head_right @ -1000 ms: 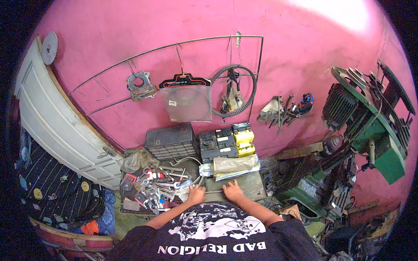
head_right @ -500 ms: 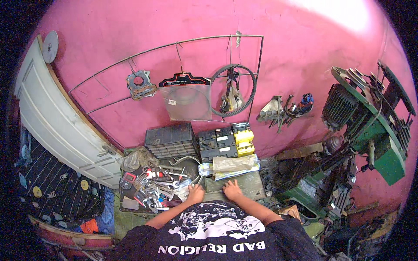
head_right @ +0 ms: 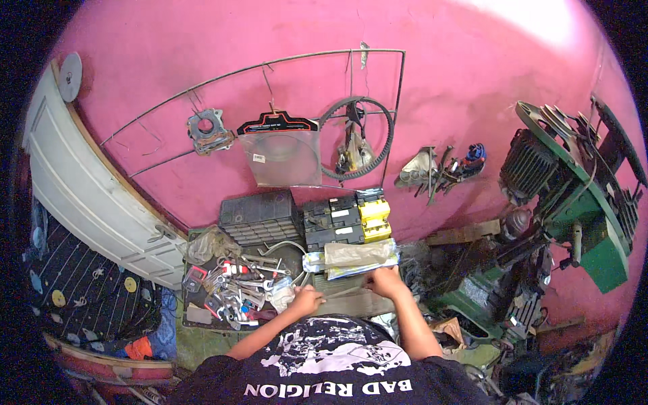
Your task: The person repeatedly picks up small metal gaskets and flat metal strips from a cluttered workbench, briefly aligns them, and places them back down. The person also moves a digital caliper and other tools aside to clear space on the bench.
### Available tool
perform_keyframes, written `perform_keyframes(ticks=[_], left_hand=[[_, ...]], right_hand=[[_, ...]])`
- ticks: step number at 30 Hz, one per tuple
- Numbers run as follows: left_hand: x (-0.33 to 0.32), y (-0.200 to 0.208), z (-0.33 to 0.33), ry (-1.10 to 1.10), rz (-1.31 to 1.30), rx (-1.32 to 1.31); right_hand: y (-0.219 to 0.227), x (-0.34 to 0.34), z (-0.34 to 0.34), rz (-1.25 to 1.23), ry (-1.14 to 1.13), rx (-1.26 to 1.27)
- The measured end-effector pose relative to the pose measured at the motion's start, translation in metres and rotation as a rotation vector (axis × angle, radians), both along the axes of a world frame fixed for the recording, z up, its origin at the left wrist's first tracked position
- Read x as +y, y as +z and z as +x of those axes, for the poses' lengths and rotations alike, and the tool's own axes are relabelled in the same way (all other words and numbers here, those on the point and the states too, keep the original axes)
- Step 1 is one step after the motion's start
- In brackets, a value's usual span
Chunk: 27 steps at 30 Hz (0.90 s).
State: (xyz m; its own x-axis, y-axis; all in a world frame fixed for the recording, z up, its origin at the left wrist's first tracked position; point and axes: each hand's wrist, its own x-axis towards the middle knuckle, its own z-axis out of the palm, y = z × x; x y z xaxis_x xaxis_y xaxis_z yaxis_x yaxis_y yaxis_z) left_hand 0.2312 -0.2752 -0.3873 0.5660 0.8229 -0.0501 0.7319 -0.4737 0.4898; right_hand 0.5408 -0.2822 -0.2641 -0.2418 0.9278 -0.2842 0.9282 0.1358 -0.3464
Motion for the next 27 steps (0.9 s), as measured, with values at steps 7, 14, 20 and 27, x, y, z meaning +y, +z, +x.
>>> perform_keyframes(ticks=[7,14,20,27], left_hand=[[0.029,0.034,0.040,-0.062,0.100,-0.268],[0.038,0.032,0.095,-0.008,0.024,-0.453],[0.024,0.026,0.125,0.066,0.024,-0.562],[0.003,0.032,0.140,0.127,0.045,-0.415]], right_hand=[[0.103,-0.024,0.048,-0.222,0.016,0.828],[0.067,-0.035,0.006,0.295,-0.317,1.833],[0.074,-0.036,0.017,0.675,-0.168,0.657],[0.069,-0.040,0.013,0.531,-0.089,0.403]])
